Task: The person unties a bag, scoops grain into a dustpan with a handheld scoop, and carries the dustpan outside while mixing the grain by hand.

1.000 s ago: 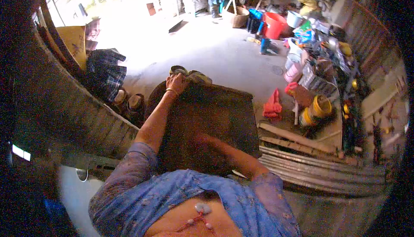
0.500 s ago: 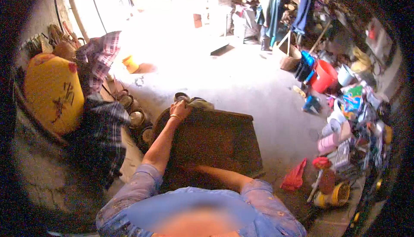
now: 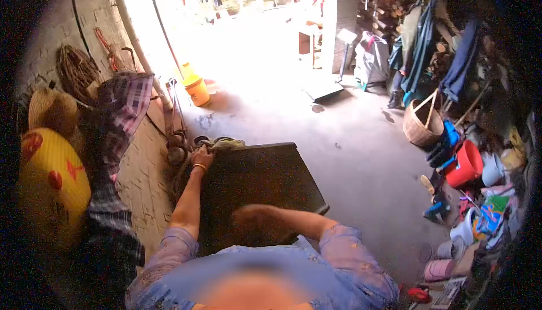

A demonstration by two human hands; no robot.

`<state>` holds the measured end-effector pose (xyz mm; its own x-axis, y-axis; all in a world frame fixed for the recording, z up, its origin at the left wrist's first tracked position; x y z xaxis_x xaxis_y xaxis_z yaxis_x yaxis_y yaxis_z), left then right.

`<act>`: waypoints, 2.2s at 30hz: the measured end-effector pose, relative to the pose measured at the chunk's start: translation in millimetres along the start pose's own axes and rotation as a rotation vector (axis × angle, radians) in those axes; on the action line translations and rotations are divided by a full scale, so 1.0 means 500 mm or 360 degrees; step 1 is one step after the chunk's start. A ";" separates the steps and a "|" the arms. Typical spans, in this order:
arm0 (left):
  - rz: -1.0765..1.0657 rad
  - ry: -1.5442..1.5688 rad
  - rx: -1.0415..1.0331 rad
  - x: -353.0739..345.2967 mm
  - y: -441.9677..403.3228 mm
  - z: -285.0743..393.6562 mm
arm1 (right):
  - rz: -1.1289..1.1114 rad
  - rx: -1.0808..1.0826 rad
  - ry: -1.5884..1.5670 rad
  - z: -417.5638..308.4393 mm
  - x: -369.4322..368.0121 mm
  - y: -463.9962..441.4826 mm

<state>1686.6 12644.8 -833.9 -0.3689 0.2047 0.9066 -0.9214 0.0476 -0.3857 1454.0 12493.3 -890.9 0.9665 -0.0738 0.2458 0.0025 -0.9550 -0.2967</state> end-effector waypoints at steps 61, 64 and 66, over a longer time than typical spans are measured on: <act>-0.0263 -0.0223 0.0529 -1.105 -3.099 -1.084 | -0.0333 -0.1698 -0.0561 1.165 3.233 -0.467; -0.0200 -0.0261 0.0600 -1.158 -3.242 -1.153 | -0.0234 -0.1591 -0.0894 1.226 3.432 -0.502; -0.0191 -0.0245 0.0665 -1.169 -3.338 -1.215 | -0.0040 -0.1384 -0.1147 1.241 3.609 -0.564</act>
<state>3514.4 13039.8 -824.0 -0.2415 0.0729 0.9677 -0.9172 -0.3428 -0.2031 3356.3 12807.7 -936.2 0.8921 -0.1378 -0.4304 0.1163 -0.8503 0.5132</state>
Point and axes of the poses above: each hand's wrist, its own y-axis away from the middle knuckle, its own x-axis out of the back of the hand, z = x × y, the point moved 8 cm from there along -y, towards the middle knuckle, and after that the axes turned 7 degrees about -x, right-handed, at the moved point
